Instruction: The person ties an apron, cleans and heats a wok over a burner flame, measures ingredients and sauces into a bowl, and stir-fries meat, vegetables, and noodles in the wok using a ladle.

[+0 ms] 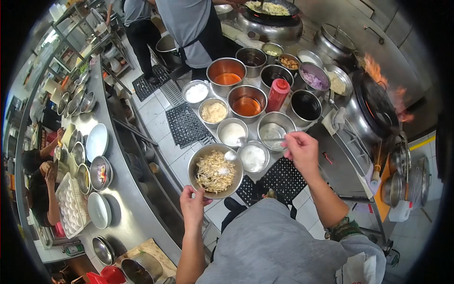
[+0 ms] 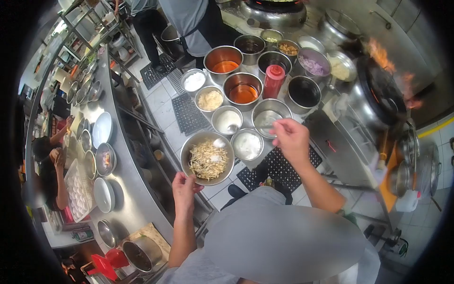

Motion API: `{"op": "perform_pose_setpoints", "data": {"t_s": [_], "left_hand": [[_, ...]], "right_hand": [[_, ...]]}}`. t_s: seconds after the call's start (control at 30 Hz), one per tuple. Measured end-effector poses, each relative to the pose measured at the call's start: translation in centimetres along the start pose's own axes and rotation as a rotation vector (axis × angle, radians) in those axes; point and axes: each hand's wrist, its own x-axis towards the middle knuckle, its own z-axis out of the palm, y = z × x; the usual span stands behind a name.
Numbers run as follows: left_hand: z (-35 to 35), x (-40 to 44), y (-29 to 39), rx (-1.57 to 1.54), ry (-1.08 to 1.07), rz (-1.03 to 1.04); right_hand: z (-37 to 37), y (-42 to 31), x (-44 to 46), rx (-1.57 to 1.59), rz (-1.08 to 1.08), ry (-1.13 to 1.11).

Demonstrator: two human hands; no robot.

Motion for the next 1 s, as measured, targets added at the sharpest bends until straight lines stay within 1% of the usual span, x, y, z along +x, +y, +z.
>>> {"op": "perform_pose_setpoints", "data": {"t_s": [0.03, 0.07, 0.1, 0.13, 0.2, 0.27, 0.33, 0.4, 0.47, 0.5, 0.57, 0.6, 0.67, 0.7, 0.73, 0.8, 0.83, 0.87, 0.93, 0.97, 1.0], "left_hand": [[0.3, -0.1, 0.3, -0.005, 0.0, 0.011], [0.5, -0.6, 0.7, -0.001, 0.004, 0.011], [1.0, -0.8, 1.1, -0.001, 0.002, 0.017], [1.3, -1.0, 1.5, -0.012, -0.013, 0.036], [1.4, -1.6, 2.0, -0.014, 0.022, 0.04], [1.4, -2.2, 2.5, 0.033, 0.045, 0.055], [1.7, -3.7, 2.9, 0.03, 0.115, 0.031], [3.5, -4.0, 3.5, -0.04, 0.211, 0.054], [5.0, -3.9, 3.7, -0.04, 0.24, 0.061], [5.8, -3.6, 3.7, -0.04, 0.266, 0.075], [8.0, -3.3, 4.3, -0.055, 0.309, 0.089], [9.6, -2.2, 4.7, -0.053, 0.327, 0.101], [12.0, -2.0, 5.4, -0.109, 0.411, 0.092], [13.2, -1.8, 6.0, -0.106, 0.43, 0.088], [14.5, -1.5, 6.8, -0.115, 0.431, 0.093], [16.2, -0.8, 7.7, -0.127, 0.451, 0.109], [16.6, -0.1, 7.8, -0.153, 0.433, 0.116], [17.1, 0.6, 7.8, -0.179, 0.412, 0.123], [18.5, 2.3, 8.4, -0.158, 0.438, 0.137], [19.1, 3.3, 8.8, -0.158, 0.418, 0.142], [19.6, 4.4, 9.0, -0.158, 0.398, 0.147]], "right_hand": [[1.4, 0.5, 1.1, -0.105, -0.143, 0.001], [2.8, 0.4, 2.2, -0.164, -0.133, -0.036], [3.6, 3.1, 4.3, -0.296, -0.273, -0.06], [4.7, 3.7, 5.3, -0.421, -0.401, -0.082], [4.9, 4.2, 7.1, -0.753, -0.418, -0.236], [3.1, 1.8, 8.0, -1.007, -0.44, -0.256], [0.6, -2.0, 10.5, -0.959, -0.337, -0.143], [-2.2, -4.6, 21.3, -0.942, -0.499, -0.002], [-2.0, -3.4, 29.5, -1.098, -0.599, 0.02], [-1.6, -2.6, 33.0, -1.087, -0.607, 0.008], [-0.4, -1.4, 38.4, -1.329, -0.402, -0.197], [0.1, -1.6, 40.5, -1.313, -0.417, -0.205], [0.9, -0.8, 42.3, -1.417, -0.247, -0.46], [1.5, -0.4, 42.9, -1.412, -0.202, -0.468], [1.5, -0.2, 43.6, -1.409, -0.212, -0.486], [1.8, -0.3, 44.8, -1.469, -0.203, -0.702], [1.9, 1.1, 46.3, -1.396, -0.297, -0.701], [1.5, 2.6, 47.7, -1.387, -0.309, -0.712], [0.6, 4.2, 49.6, -1.245, -0.325, -0.655], [-0.1, 6.3, 50.9, -1.16, -0.36, -0.634], [-1.4, 6.1, 50.7, -1.052, -0.311, -0.619]]}}
